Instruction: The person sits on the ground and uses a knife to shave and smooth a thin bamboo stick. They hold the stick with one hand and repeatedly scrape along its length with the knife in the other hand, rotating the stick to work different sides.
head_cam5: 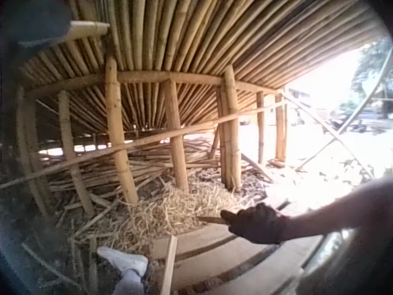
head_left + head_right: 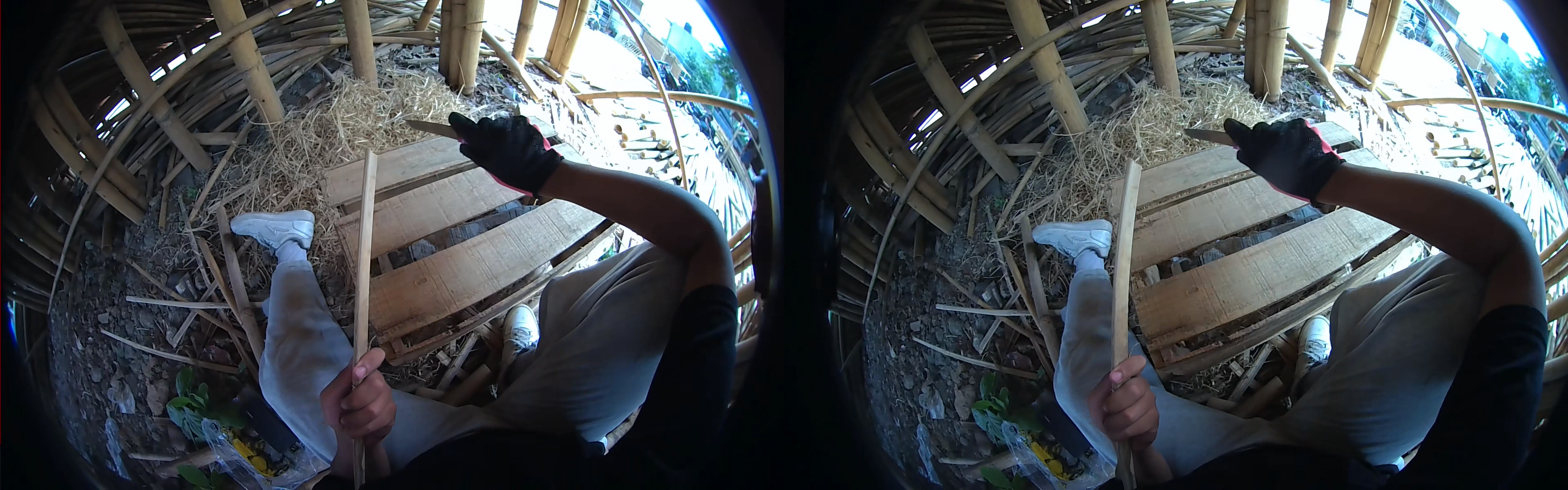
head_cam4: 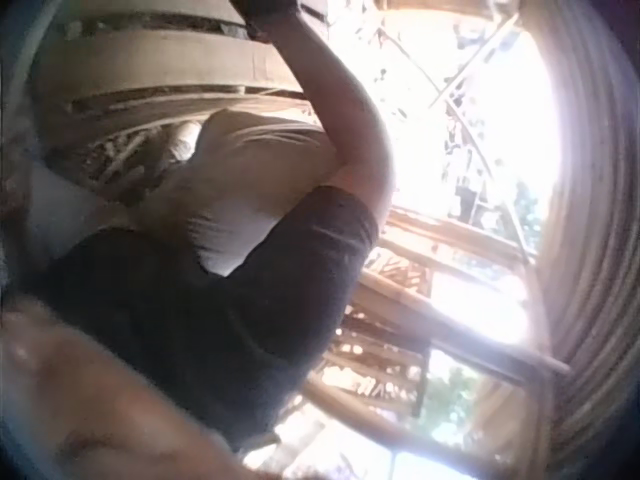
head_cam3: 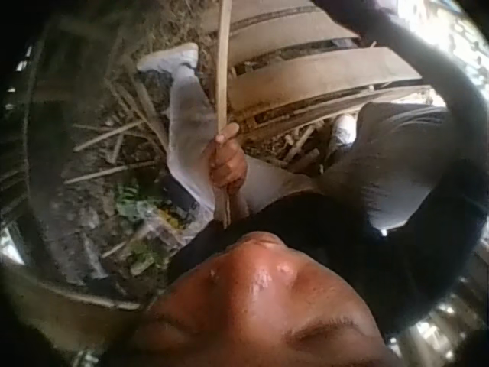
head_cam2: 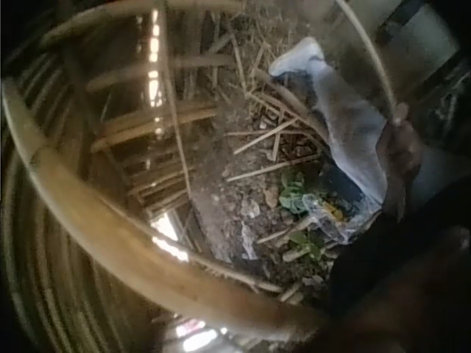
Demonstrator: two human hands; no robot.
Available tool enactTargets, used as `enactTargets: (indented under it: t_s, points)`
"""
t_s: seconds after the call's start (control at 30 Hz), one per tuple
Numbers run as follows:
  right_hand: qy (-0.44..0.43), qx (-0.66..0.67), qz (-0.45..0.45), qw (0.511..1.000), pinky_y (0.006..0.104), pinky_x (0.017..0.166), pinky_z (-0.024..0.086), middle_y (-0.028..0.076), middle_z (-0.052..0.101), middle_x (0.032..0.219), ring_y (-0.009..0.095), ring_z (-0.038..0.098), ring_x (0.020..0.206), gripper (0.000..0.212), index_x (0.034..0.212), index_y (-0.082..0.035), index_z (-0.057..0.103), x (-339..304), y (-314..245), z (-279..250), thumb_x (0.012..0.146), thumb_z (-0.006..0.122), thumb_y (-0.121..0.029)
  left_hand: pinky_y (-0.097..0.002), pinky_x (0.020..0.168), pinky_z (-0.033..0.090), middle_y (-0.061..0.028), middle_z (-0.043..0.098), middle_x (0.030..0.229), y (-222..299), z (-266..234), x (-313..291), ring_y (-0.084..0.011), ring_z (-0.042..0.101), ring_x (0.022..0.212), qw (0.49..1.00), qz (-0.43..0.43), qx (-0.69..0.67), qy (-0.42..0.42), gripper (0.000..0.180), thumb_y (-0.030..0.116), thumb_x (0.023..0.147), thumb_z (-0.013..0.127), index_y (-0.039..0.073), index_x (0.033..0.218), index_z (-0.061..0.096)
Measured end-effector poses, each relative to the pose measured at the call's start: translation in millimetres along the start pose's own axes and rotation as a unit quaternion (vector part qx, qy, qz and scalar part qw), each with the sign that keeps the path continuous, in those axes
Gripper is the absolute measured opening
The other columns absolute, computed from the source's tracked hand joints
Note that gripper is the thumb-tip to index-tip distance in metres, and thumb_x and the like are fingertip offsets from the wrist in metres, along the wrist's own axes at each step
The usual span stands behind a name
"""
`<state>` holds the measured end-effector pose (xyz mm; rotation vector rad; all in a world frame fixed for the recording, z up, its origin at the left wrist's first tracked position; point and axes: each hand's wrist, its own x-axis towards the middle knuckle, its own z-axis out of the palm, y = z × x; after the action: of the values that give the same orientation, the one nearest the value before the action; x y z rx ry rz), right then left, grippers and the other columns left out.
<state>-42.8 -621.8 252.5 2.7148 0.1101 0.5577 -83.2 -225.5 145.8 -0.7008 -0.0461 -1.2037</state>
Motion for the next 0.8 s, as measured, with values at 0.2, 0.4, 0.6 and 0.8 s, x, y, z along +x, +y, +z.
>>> enactTargets:
  t_s: [0.2,0.4,0.6,0.8]
  points:
    - [0.128,-0.078,-0.133,0.98,0.035,0.044,0.047,0.004,0.052,0.07,0.017,0.058,0.057,0.047,0.141,-0.009,0.056,8.6,-66.4,-32.7,0.094,0.061,-0.017,-0.017,0.028,0.031,0.0003,0.04,0.063,1.6,9.8,-5.0,-0.0031,0.038,0.036,0.999,0.036,-0.004,-0.005,0.017,0.01,0.108,0.03,-0.002,0.11,0.04]
    - [-0.004,-0.013,-0.035,0.999,0.0393,0.051,0.053,0.009,0.062,0.079,0.024,0.066,0.064,0.046,0.141,-0.01,0.055,13.7,-42.4,-9.2,0.096,0.057,-0.016,-0.0167,0.028,0.031,0.0007,0.039,0.062,3.4,7.2,-4.4,-0.0024,0.038,0.036,0.999,0.042,-0.009,-0.012,0.017,0.01,0.108,0.029,-0.002,0.11,0.04]
    - [-0.203,-0.083,-0.135,0.966,0.0429,0.065,0.055,0.009,0.068,0.085,0.03,0.07,0.075,0.038,0.137,-0.016,0.058,9.9,18.1,21.9,0.1,0.052,-0.02,-0.0168,0.028,0.031,0.0007,0.04,0.062,2.9,6.7,-2.7,-0.0023,0.038,0.036,1.0,0.027,0.002,-0.01,0.017,0.012,0.108,0.029,-0.001,0.11,0.04]
    - [-0.073,-0.103,0.077,0.989,0.0422,0.058,0.054,0.01,0.067,0.087,0.027,0.07,0.073,0.047,0.141,-0.006,0.05,-1.7,64.8,32.7,0.096,0.055,-0.017,-0.0169,0.028,0.032,0.0006,0.04,0.062,2.0,6.3,-1.4,-0.0025,0.038,0.036,1.0,0.025,0.002,-0.01,0.017,0.011,0.108,0.029,-0.002,0.11,0.04]
